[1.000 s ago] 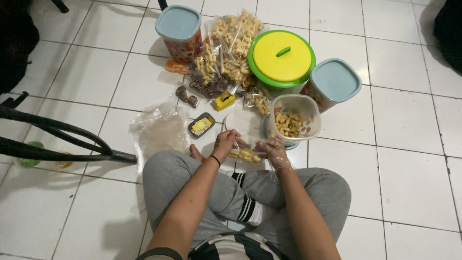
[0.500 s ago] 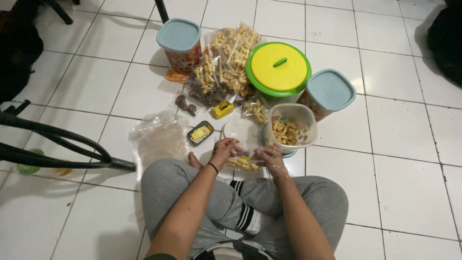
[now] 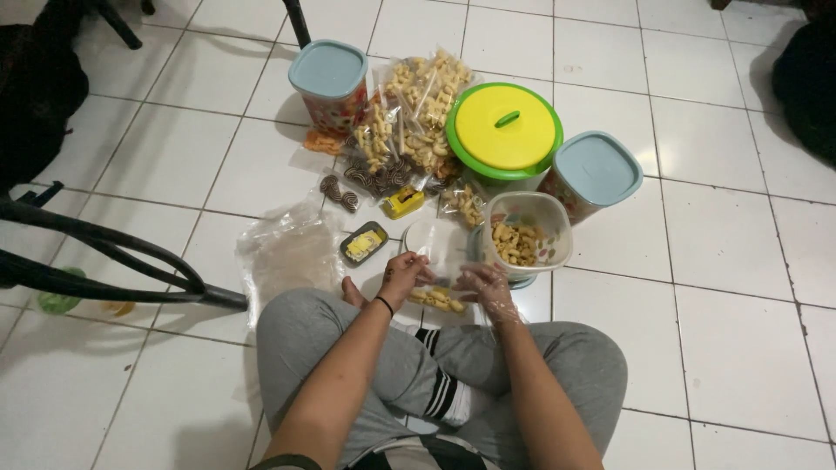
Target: Manually portioning snacks into small plastic bags and weighing each bag on a digital scale to ensure consistent weight.
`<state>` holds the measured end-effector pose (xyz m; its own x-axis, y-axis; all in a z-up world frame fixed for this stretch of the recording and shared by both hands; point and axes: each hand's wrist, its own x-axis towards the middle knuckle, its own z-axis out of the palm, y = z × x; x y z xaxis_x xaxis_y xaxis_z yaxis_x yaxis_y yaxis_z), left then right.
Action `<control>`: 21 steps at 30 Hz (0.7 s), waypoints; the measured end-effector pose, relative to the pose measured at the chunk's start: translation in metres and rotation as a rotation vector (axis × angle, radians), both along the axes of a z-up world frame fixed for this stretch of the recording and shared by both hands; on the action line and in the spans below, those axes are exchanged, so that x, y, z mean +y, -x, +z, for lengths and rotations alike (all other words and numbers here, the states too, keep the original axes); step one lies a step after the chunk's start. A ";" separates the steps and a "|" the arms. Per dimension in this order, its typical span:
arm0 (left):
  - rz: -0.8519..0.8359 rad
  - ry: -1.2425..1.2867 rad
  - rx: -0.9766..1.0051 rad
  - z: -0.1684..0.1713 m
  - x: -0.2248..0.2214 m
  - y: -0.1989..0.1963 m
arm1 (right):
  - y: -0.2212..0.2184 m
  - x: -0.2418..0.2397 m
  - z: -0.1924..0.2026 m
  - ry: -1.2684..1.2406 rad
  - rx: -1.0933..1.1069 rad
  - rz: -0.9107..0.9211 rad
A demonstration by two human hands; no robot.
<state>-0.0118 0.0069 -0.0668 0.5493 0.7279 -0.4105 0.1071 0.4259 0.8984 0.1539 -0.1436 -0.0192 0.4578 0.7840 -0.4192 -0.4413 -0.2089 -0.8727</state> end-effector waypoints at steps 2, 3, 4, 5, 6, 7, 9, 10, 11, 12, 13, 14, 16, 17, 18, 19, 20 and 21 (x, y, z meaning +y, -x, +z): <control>-0.014 -0.035 0.009 0.006 -0.002 -0.001 | 0.000 0.000 0.000 -0.027 -0.020 0.005; -0.019 -0.034 0.010 0.010 -0.004 -0.002 | -0.001 -0.001 -0.005 -0.026 -0.018 0.000; -0.020 -0.052 -0.001 0.013 -0.006 -0.002 | -0.002 -0.002 -0.010 -0.037 -0.023 0.007; -0.022 -0.070 -0.011 0.016 -0.008 -0.001 | -0.003 -0.003 -0.015 -0.048 -0.027 0.015; -0.022 -0.069 -0.008 0.010 -0.005 -0.002 | -0.004 -0.003 -0.016 -0.047 -0.024 0.015; -0.026 -0.092 -0.010 0.004 -0.002 -0.002 | -0.005 -0.002 -0.017 -0.040 -0.041 0.010; -0.028 -0.112 -0.006 0.006 -0.002 -0.001 | -0.006 -0.003 -0.021 -0.031 -0.053 0.007; -0.053 -0.087 -0.061 0.014 -0.003 -0.001 | -0.007 -0.004 -0.023 -0.035 -0.082 0.024; -0.077 -0.062 -0.117 0.021 -0.003 -0.001 | -0.009 -0.004 -0.025 -0.039 -0.110 0.041; -0.078 -0.060 -0.117 0.027 -0.007 -0.001 | -0.005 -0.007 -0.014 -0.037 -0.111 0.040; -0.087 -0.070 -0.089 0.033 -0.012 -0.001 | -0.001 -0.009 -0.003 -0.049 -0.094 0.023; -0.094 -0.083 -0.060 0.038 -0.015 0.001 | 0.003 -0.010 0.008 -0.064 -0.078 0.009; -0.110 -0.071 -0.051 0.041 -0.014 0.000 | -0.001 -0.009 0.001 -0.063 -0.087 0.005; -0.129 -0.057 -0.042 0.043 -0.013 0.000 | -0.002 -0.008 -0.003 -0.060 -0.095 0.000; -0.128 -0.057 -0.040 0.046 -0.010 0.000 | -0.004 -0.008 -0.007 -0.061 -0.094 0.001; -0.117 -0.028 -0.052 0.049 -0.007 0.000 | -0.006 -0.008 -0.011 -0.078 -0.061 -0.015; -0.103 0.001 -0.062 0.052 -0.004 0.001 | -0.007 -0.007 -0.015 -0.095 -0.028 -0.027; -0.099 0.001 -0.059 0.053 -0.007 0.003 | -0.009 -0.007 -0.019 -0.095 -0.025 -0.023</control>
